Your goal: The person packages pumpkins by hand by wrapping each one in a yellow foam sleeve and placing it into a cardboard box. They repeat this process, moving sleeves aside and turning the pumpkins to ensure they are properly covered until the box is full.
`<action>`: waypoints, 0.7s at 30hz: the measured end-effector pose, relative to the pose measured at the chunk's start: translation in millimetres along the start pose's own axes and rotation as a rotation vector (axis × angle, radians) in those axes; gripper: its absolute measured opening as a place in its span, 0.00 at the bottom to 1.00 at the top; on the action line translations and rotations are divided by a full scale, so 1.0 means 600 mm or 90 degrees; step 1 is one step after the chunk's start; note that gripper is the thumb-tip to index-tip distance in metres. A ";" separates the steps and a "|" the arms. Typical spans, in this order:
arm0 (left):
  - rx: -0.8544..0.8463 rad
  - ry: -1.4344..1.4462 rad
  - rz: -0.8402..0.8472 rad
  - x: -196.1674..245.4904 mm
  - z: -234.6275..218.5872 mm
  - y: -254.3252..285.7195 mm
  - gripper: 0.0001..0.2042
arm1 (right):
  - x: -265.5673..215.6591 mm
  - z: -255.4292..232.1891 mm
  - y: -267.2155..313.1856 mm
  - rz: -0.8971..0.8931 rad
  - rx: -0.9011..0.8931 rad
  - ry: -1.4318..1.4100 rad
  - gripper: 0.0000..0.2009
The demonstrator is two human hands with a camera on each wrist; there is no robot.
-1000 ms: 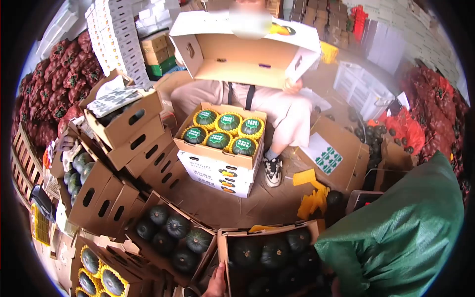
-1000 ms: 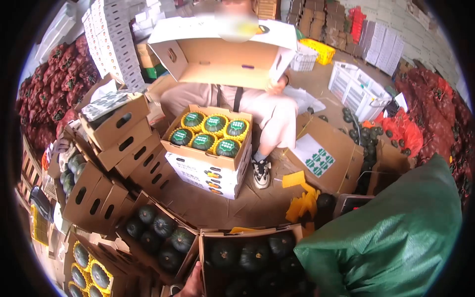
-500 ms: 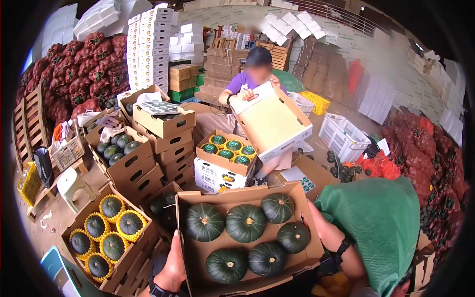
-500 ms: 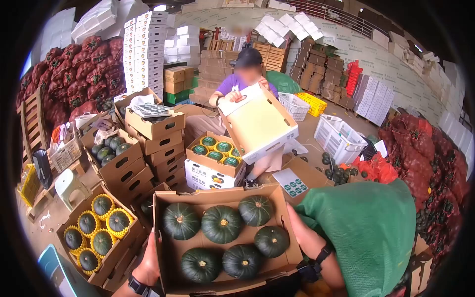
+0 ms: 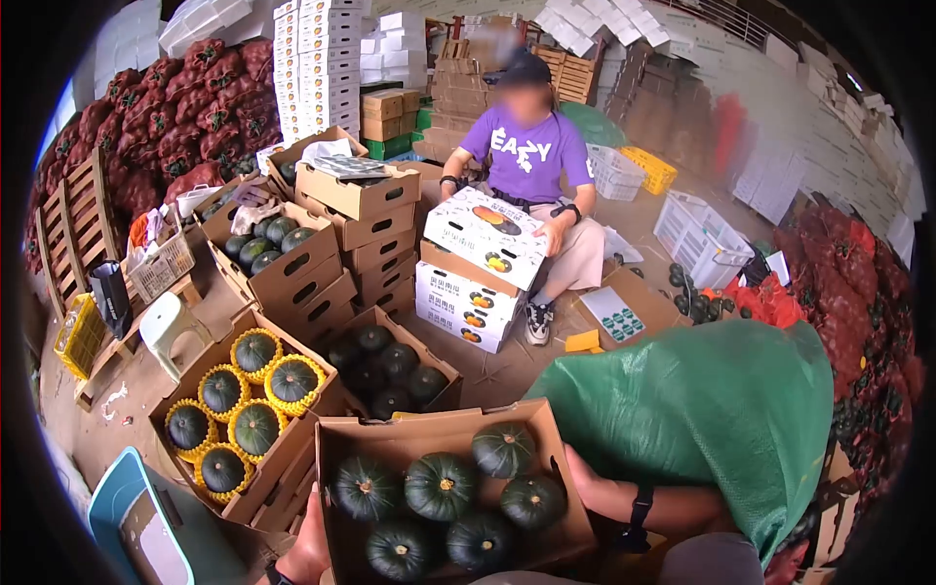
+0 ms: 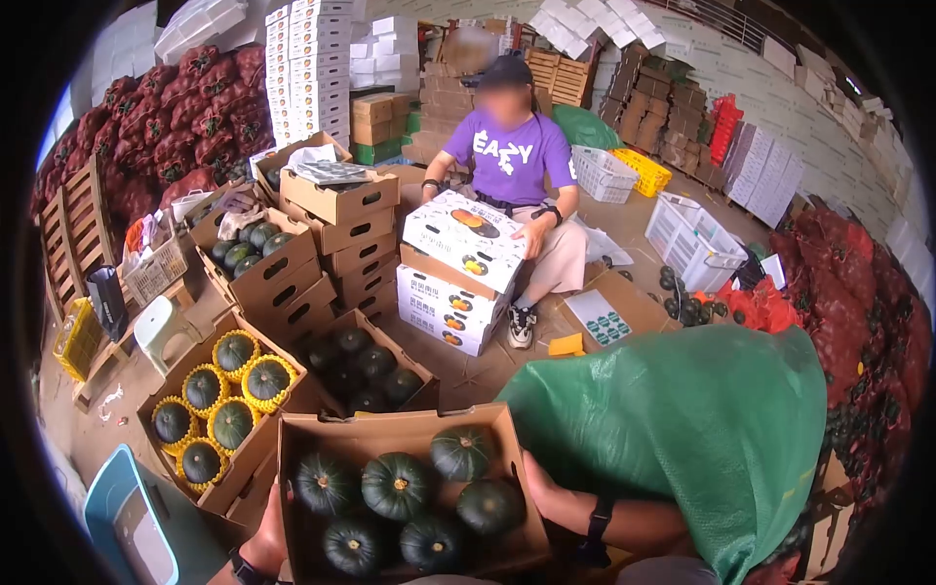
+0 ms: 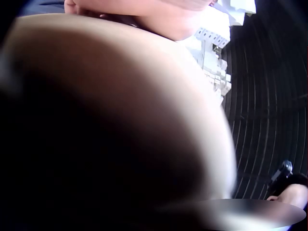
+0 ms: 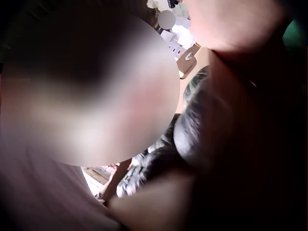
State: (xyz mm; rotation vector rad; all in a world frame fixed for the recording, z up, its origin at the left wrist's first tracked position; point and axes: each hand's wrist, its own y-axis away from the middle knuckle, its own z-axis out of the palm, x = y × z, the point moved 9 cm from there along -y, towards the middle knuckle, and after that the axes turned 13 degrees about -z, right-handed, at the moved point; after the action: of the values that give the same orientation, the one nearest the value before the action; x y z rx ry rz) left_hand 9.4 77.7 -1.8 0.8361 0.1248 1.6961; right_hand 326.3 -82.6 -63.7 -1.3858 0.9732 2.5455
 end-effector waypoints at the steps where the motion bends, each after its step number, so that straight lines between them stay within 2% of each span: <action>1: 0.008 0.002 -0.004 -0.007 -0.023 -0.005 0.33 | 0.024 -0.024 0.002 0.022 0.005 0.040 0.26; 3: 0.009 -0.028 0.004 -0.002 -0.040 -0.014 0.33 | 0.055 -0.094 0.018 0.066 0.010 0.205 0.26; 4: 0.005 -0.057 0.013 0.005 -0.030 -0.017 0.33 | 0.054 -0.137 0.031 0.086 0.007 0.339 0.26; 5: -0.010 -0.150 0.065 0.027 0.013 -0.010 0.31 | 0.048 -0.181 0.047 0.112 0.002 0.491 0.26; 6: 0.003 -0.162 0.074 0.029 0.003 -0.014 0.31 | 0.036 -0.219 0.060 0.136 0.000 0.629 0.26; 8: 0.034 -0.182 0.091 0.024 -0.042 -0.024 0.31 | -0.008 -0.268 0.073 0.132 0.048 0.737 0.26; 10: 0.003 -0.075 0.059 0.018 -0.087 -0.063 0.34 | -0.079 -0.294 0.054 0.029 0.131 0.646 0.30; 11: -0.009 -0.023 0.040 0.010 -0.104 -0.071 0.36 | -0.155 -0.260 0.040 -0.183 0.093 0.932 0.33; 12: -0.011 0.006 0.049 0.010 -0.096 -0.063 0.36 | -0.191 -0.280 0.012 -0.215 0.125 0.915 0.34; 13: -0.010 0.034 0.053 0.014 -0.077 -0.057 0.37 | -0.249 -0.266 -0.006 -0.219 0.131 1.059 0.35; 14: -0.005 0.062 0.051 0.017 -0.063 -0.054 0.38 | -0.289 -0.307 -0.039 -0.389 0.144 1.006 0.33; 15: -0.010 0.035 0.068 0.021 -0.055 -0.054 0.37 | -0.312 -0.367 -0.075 -0.260 0.147 0.844 0.31; 16: -0.021 0.036 0.046 0.023 -0.031 -0.048 0.36 | -0.315 -0.435 -0.099 -0.132 0.250 0.626 0.30; 18: 0.017 0.003 0.035 0.028 0.028 -0.031 0.36 | -0.348 -0.362 -0.093 -0.152 0.261 0.754 0.30; 19: 0.054 -0.021 0.061 0.033 0.014 -0.030 0.36 | -0.365 -0.321 -0.087 -0.160 0.270 0.818 0.30; 21: 0.071 -0.010 0.068 0.039 -0.019 -0.034 0.36 | -0.317 -0.308 -0.140 -0.169 0.088 0.775 0.28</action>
State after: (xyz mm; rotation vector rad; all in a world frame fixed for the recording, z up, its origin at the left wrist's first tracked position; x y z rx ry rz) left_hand 17.9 108.8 -9.7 0.9529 0.1685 1.7947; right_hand 602.1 -79.2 -28.4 -2.7823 0.8843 1.2355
